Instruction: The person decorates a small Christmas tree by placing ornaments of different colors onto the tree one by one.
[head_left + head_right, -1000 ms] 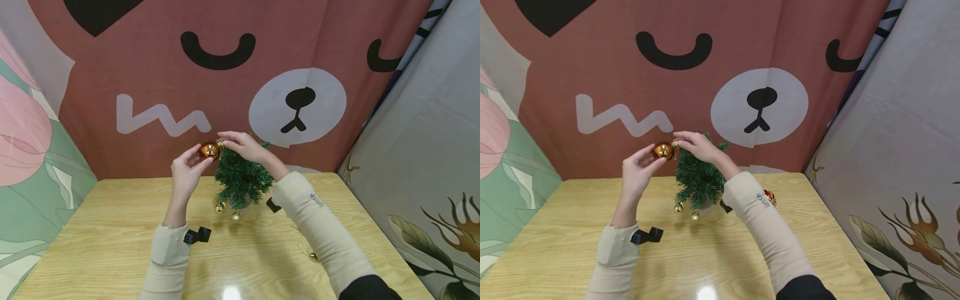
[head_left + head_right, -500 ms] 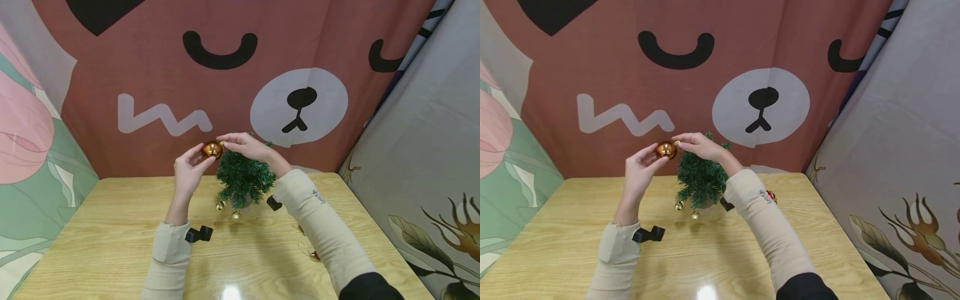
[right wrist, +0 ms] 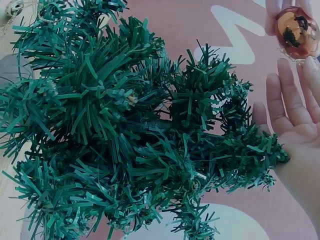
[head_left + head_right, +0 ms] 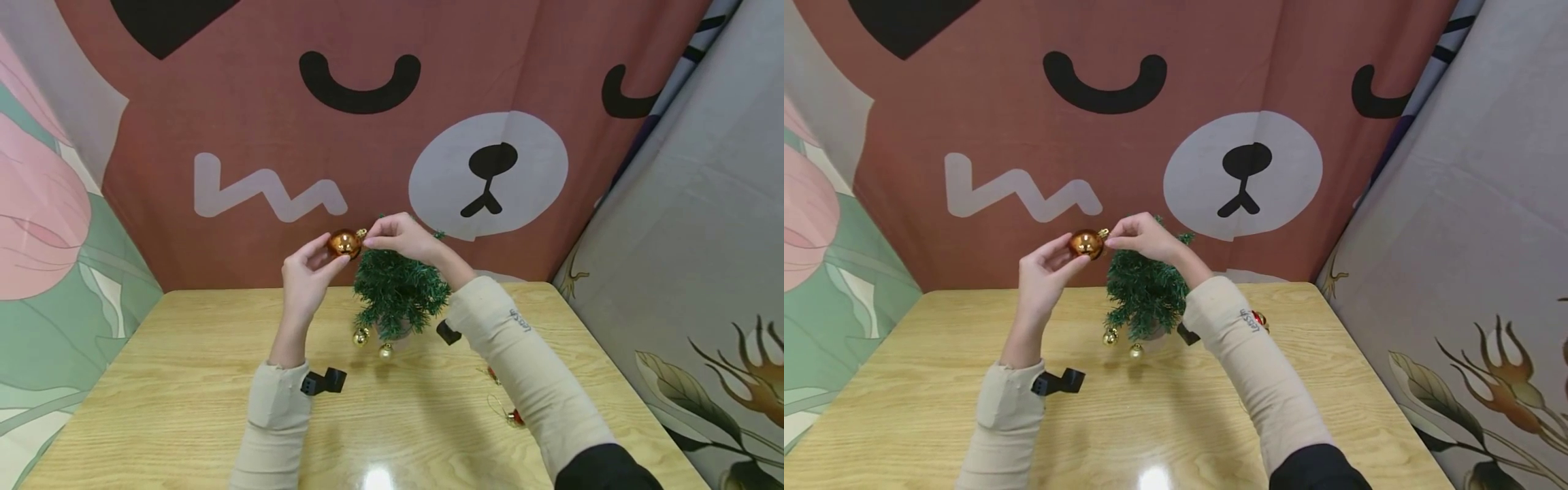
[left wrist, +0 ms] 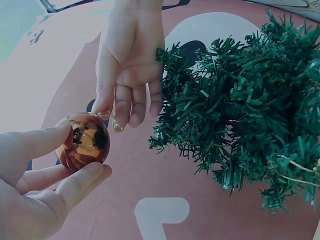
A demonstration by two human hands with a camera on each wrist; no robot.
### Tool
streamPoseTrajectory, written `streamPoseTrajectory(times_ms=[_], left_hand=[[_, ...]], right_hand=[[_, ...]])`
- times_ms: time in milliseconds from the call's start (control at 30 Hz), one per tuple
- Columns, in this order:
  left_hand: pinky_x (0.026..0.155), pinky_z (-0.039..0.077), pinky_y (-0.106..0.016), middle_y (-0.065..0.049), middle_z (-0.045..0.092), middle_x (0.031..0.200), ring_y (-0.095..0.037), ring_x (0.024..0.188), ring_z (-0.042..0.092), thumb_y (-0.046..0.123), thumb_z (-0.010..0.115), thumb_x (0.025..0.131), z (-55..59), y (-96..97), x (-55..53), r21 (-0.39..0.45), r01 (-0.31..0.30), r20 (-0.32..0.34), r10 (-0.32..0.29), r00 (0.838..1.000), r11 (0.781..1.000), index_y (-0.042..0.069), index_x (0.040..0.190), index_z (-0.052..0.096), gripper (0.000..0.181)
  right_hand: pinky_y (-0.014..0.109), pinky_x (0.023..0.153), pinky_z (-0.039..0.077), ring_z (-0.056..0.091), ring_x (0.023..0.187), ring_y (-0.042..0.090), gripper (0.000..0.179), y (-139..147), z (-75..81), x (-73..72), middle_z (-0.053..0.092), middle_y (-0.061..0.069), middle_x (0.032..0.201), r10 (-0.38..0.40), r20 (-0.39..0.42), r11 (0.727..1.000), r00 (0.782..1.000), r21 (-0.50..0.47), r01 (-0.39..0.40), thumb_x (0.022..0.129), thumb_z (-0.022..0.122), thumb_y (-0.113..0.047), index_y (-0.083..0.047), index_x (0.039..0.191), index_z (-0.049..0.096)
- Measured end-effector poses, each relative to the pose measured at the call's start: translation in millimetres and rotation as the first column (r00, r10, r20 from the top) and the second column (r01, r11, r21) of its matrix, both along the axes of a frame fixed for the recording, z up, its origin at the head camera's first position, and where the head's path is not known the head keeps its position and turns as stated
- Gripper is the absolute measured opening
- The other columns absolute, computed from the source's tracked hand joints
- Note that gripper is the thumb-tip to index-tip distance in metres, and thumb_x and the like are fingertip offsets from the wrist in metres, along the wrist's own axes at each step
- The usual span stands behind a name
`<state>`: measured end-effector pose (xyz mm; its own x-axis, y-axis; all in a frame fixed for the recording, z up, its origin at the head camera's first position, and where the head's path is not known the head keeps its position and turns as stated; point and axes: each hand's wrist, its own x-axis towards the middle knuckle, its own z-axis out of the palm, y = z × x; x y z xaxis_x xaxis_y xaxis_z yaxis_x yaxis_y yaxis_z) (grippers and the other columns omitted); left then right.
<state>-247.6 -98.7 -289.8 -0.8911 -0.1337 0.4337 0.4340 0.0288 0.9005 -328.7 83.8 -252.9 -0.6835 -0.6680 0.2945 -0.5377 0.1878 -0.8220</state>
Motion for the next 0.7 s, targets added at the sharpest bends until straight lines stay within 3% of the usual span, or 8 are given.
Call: streamPoseTrajectory(times_ms=[100,300,500,600,700], left_hand=[[0.077,0.048,-0.022,-0.020,0.054,0.118,-0.024,0.101,0.057,0.001,0.067,0.078,-0.2,-1.0,0.4,0.003,-0.009,0.007,0.009,1.000,1.000,-0.005,0.124,0.049,0.050],[0.077,0.048,-0.022,-0.019,0.054,0.117,-0.024,0.101,0.057,0.002,0.068,0.078,-2.5,-2.9,1.1,-0.002,-0.023,0.018,0.023,1.000,1.000,-0.004,0.123,0.050,0.049],[0.076,0.048,-0.020,-0.019,0.055,0.115,-0.023,0.099,0.057,0.002,0.068,0.078,-4.1,-3.6,1.8,-0.009,-0.034,0.024,0.034,0.999,0.999,-0.003,0.123,0.051,0.049],[0.076,0.048,-0.020,-0.019,0.056,0.115,-0.023,0.099,0.057,0.003,0.068,0.078,-4.7,-3.5,1.7,-0.016,-0.040,0.027,0.040,0.999,0.999,-0.004,0.123,0.051,0.049],[0.076,0.048,-0.021,-0.019,0.056,0.114,-0.024,0.098,0.058,0.003,0.068,0.077,-5.9,-3.5,1.0,-0.035,-0.054,0.028,0.055,0.998,0.998,-0.003,0.123,0.051,0.049]], right_hand=[[0.050,0.081,0.042,0.050,0.090,0.046,0.011,-0.8,-0.8,0.5,0.062,0.023,0.088,-0.013,0.019,0.999,1.000,-0.045,0.014,0.087,0.057,-0.003,0.005,0.085,0.064],[0.044,0.084,0.044,0.057,0.090,0.038,0.011,0.4,-0.8,3.1,0.065,0.018,0.087,-0.060,0.043,0.994,0.997,-0.085,0.064,0.087,0.056,-0.003,0.006,0.086,0.062],[0.037,0.082,0.046,0.062,0.080,0.024,0.008,1.9,2.4,4.6,0.066,0.014,0.081,-0.088,0.032,0.989,0.996,-0.113,0.091,0.087,0.055,0.000,0.007,0.090,0.058],[0.037,0.073,0.049,0.062,0.071,0.020,0.010,2.5,4.8,4.6,0.065,0.012,0.076,-0.102,0.016,0.989,0.995,-0.102,0.103,0.086,0.055,0.001,0.006,0.095,0.055],[0.034,0.054,0.049,0.059,0.059,0.028,0.011,3.3,7.9,4.7,0.064,0.017,0.074,-0.111,-0.034,0.992,0.993,-0.066,0.108,0.087,0.054,0.001,0.006,0.097,0.055]])
